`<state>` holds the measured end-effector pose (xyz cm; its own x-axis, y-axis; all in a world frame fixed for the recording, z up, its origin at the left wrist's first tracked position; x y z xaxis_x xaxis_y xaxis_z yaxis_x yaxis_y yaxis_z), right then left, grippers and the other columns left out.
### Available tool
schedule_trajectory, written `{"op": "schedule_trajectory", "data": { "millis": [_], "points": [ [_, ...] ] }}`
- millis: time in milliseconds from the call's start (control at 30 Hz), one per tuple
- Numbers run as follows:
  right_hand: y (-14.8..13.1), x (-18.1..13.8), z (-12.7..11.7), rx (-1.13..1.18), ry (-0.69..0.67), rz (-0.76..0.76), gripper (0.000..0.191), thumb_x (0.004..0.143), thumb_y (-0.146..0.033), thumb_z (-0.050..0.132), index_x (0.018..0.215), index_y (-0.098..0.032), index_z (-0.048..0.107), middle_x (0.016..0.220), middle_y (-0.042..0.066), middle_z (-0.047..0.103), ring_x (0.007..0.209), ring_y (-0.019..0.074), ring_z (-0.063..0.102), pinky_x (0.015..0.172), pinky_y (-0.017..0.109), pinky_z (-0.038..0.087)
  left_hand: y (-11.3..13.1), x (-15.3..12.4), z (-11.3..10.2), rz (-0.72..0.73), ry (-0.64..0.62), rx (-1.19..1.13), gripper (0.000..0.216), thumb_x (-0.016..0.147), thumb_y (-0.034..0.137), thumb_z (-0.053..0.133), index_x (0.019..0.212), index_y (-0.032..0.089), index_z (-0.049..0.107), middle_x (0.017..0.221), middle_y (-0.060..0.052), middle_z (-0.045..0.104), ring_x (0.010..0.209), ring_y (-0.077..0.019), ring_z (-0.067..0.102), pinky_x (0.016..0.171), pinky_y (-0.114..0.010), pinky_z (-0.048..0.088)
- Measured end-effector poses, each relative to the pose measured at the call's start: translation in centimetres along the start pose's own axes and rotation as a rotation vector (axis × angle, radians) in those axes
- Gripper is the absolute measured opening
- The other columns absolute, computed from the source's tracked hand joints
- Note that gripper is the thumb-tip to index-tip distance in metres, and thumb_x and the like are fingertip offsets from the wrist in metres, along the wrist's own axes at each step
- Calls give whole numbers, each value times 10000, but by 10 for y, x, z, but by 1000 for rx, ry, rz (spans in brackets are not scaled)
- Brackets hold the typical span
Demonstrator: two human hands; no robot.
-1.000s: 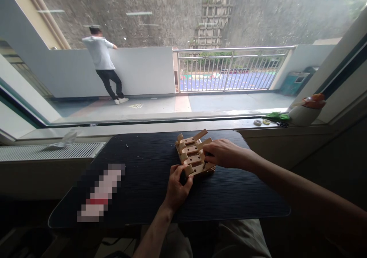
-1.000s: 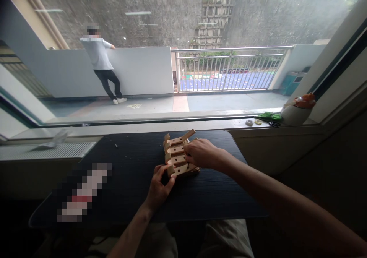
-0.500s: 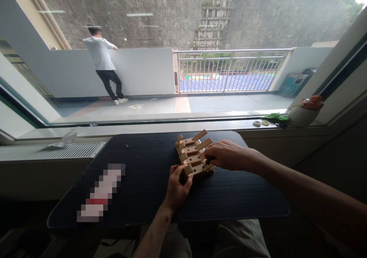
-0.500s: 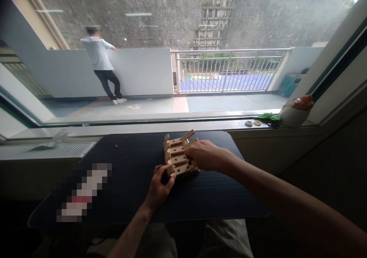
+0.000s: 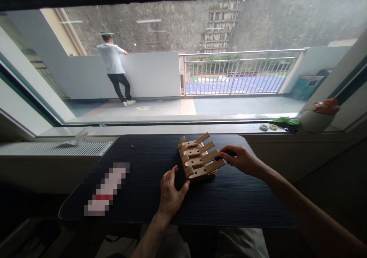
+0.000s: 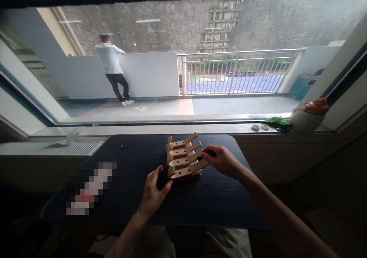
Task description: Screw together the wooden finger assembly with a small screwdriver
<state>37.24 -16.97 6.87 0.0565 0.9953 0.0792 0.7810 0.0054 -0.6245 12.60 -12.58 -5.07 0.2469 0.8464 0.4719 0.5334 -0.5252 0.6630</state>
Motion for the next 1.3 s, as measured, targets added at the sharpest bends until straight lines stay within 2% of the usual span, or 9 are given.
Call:
{"op": "schedule_trajectory", "data": {
  "millis": [133,300,433,567,733,833,900,1067,1300],
  "points": [
    [8,-9,38,422,4,9,377,816,-480,480,953,-153,610,667,15,587,629,150,542,589,274,457,4,-1,13,-6,-99,198,463,746,466,598,1117,189,578,1219,-105,558,1193,-310,439,1033,-567,247],
    [4,-20,74,662,120,15,364,777,-487,549,896,-150,623,602,-2,552,562,134,517,559,271,443,18,12,26,-84,-84,189,344,758,375,573,1044,189,618,1121,-70,618,1116,-252,502,1018,-434,334],
    [15,-36,58,639,236,34,371,763,-481,573,918,-152,646,584,2,567,544,135,520,542,263,434,18,19,27,-104,-93,193,401,756,392,556,1098,188,604,1090,-69,635,1093,-248,514,1000,-390,356],
    [31,-33,29,571,500,68,406,751,-477,585,1005,-165,648,708,40,656,697,179,599,642,279,466,12,19,34,-124,-166,264,517,721,474,575,1158,198,575,1265,-80,540,1254,-285,371,1082,-450,201],
    [43,-2,38,802,487,57,479,724,-503,601,1022,-130,643,770,68,678,753,202,607,616,288,480,5,22,45,-158,-266,233,668,685,487,605,1278,212,467,1358,-90,452,1307,-287,304,1096,-474,113],
    [67,-10,40,903,640,46,427,716,-455,637,1023,-159,646,768,49,684,822,188,616,745,299,483,4,22,43,-109,-241,191,689,673,449,632,1296,230,437,1357,-76,456,1283,-286,343,1086,-474,145],
    [95,-24,45,1068,781,153,410,676,-435,676,993,-178,642,740,18,680,794,163,631,757,290,496,5,21,39,-60,-196,170,672,676,409,644,1292,238,438,1313,-71,499,1240,-276,397,1077,-467,174],
    [136,-31,79,1392,795,401,337,561,-263,739,857,-172,603,670,-7,670,661,140,651,629,252,544,9,17,36,8,-129,137,515,704,334,634,1203,263,531,1128,-49,619,1120,-251,506,1047,-440,243],
    [95,-6,120,1402,688,400,314,554,-229,737,836,-176,611,637,-35,658,561,104,622,534,182,531,14,15,29,-48,-154,2,475,674,322,658,1118,167,590,1149,-117,611,1115,-289,520,1037,-448,279]
  ]
}}
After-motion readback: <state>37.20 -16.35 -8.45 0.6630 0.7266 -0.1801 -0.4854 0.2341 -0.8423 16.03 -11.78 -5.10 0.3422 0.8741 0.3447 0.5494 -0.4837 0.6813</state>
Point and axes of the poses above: each hand's wrist, its own x-axis towards the middle knuckle, its own z-axis out of the palm, y = z × x, the point moved 5 cm from there along x, towards the middle knuckle
